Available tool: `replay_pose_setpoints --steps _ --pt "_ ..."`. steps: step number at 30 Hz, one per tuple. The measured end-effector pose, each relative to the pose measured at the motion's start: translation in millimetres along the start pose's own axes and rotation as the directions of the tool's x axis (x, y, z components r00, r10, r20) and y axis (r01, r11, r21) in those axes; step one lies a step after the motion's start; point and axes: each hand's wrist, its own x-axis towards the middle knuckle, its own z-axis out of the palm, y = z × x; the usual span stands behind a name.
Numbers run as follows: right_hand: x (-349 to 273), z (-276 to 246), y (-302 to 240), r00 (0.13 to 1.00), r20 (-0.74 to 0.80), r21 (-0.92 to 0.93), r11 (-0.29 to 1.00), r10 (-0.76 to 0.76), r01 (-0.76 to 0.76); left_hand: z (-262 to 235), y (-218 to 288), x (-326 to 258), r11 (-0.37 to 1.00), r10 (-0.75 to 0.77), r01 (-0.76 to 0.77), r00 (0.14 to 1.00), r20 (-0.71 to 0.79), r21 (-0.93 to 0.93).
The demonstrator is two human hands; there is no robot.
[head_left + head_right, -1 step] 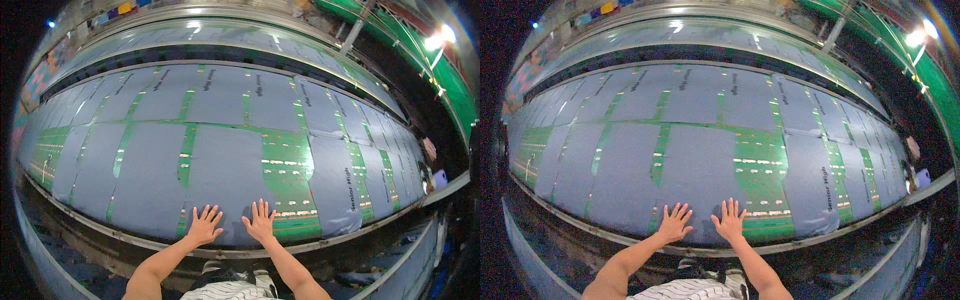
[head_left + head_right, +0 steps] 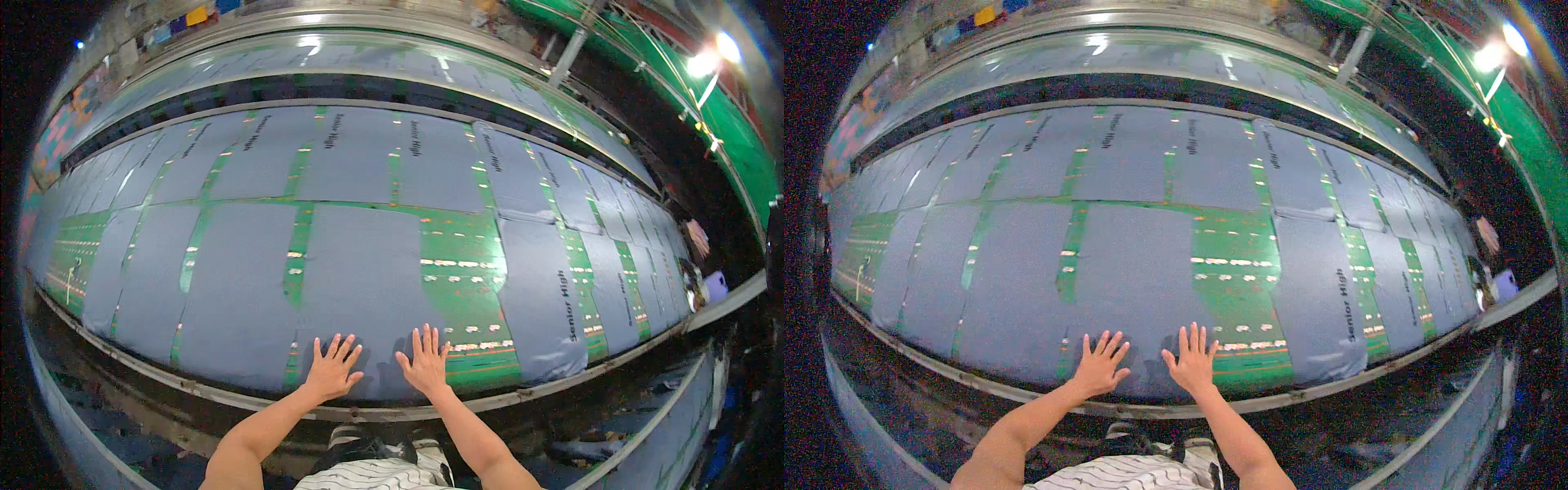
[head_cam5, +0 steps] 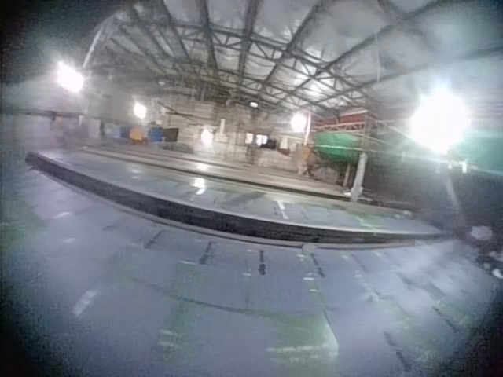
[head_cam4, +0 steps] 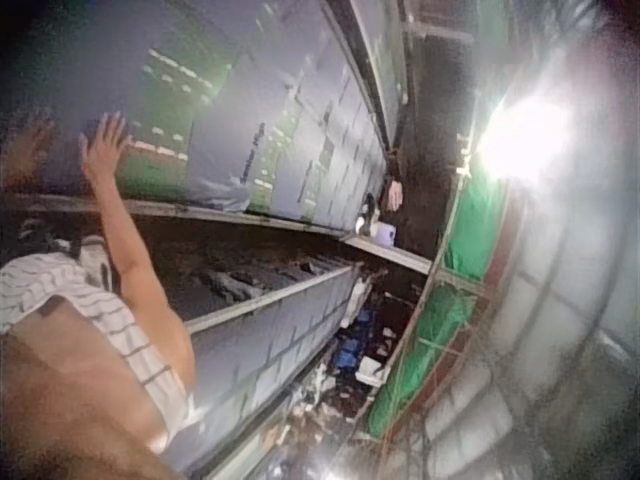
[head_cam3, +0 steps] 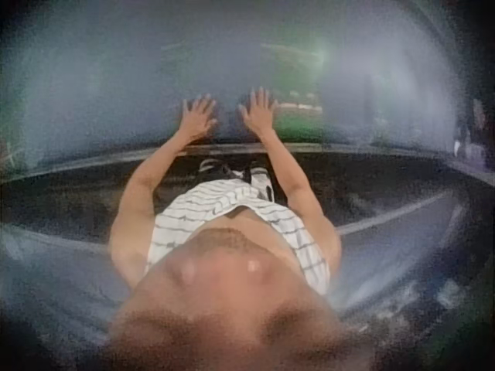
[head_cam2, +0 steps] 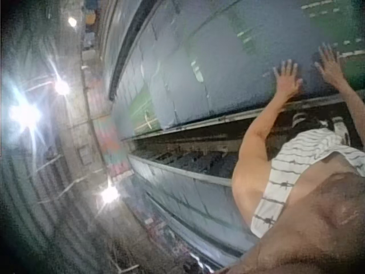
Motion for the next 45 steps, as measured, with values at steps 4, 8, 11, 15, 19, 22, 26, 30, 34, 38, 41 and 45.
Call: replay_pose_setpoints --steps 4,8,11,15,19,22,26,30,34,38,41,45 --pt "-3.2 -31.6 67.6 0.995 -0.038 0.013 0.995 0.097 -0.096 0.5 34.4 45.0 0.998 0.055 -0.056 0.998 -0.035 -0.01" --pt "-16.0 -73.4 170.4 0.977 -0.022 -0.042 0.977 0.21 -0.211 8.9 85.1 96.3 0.997 0.066 -0.069 0.996 -0.061 -0.042" --pt "-31.5 -91.6 262.9 0.961 -0.061 -0.025 0.962 0.27 -0.272 19.8 134.4 134.2 0.995 0.086 -0.088 0.996 -0.031 -0.046" --pt "-58.2 -105.5 367.8 0.929 -0.196 0.044 0.949 0.315 -0.313 27.6 219.3 177.7 0.992 0.066 -0.067 0.998 -0.01 -0.105" --pt "-77.5 -126.2 453.1 0.922 -0.175 0.025 0.938 0.345 -0.346 56.2 305.2 227.2 0.984 0.05 -0.059 0.997 -0.059 -0.168" --pt "-88.4 -138.1 506.0 0.888 -0.252 -0.041 0.913 0.384 -0.406 71.1 361.1 257.2 0.979 0.06 -0.074 0.995 -0.078 -0.19" --pt "-93.4 -151.6 554.5 0.791 -0.198 0.001 0.807 0.578 -0.59 80.7 422.7 289.8 0.971 0.044 -0.047 0.999 -0.019 -0.235" --pt "-95.9 -146.2 586.2 0.8 -0.08 0.161 0.8 0.594 -0.578 91.1 460.0 319.6 0.964 0.06 -0.062 0.998 -0.017 -0.258" --pt "-103.4 -145.2 590.8 0.79 -0.108 0.306 0.776 0.603 -0.551 89.7 486.4 345.3 0.951 0.091 -0.085 0.996 0.006 -0.296" --pt "-101.9 -151.0 581.1 0.781 -0.056 0.532 0.681 0.622 -0.504 93.1 499.3 375.7 0.881 0.122 -0.144 0.989 -0.078 -0.451" --pt "-99.3 -152.9 574.8 0.818 -0.037 0.515 0.712 0.574 -0.477 96.0 514.2 400.3 0.871 0.125 -0.16 0.987 -0.105 -0.466" --pt "-99.5 -163.8 566.8 0.822 -0.085 0.51 0.734 0.563 -0.45 100.0 532.3 428.1 0.842 0.149 -0.16 0.987 -0.064 -0.515"
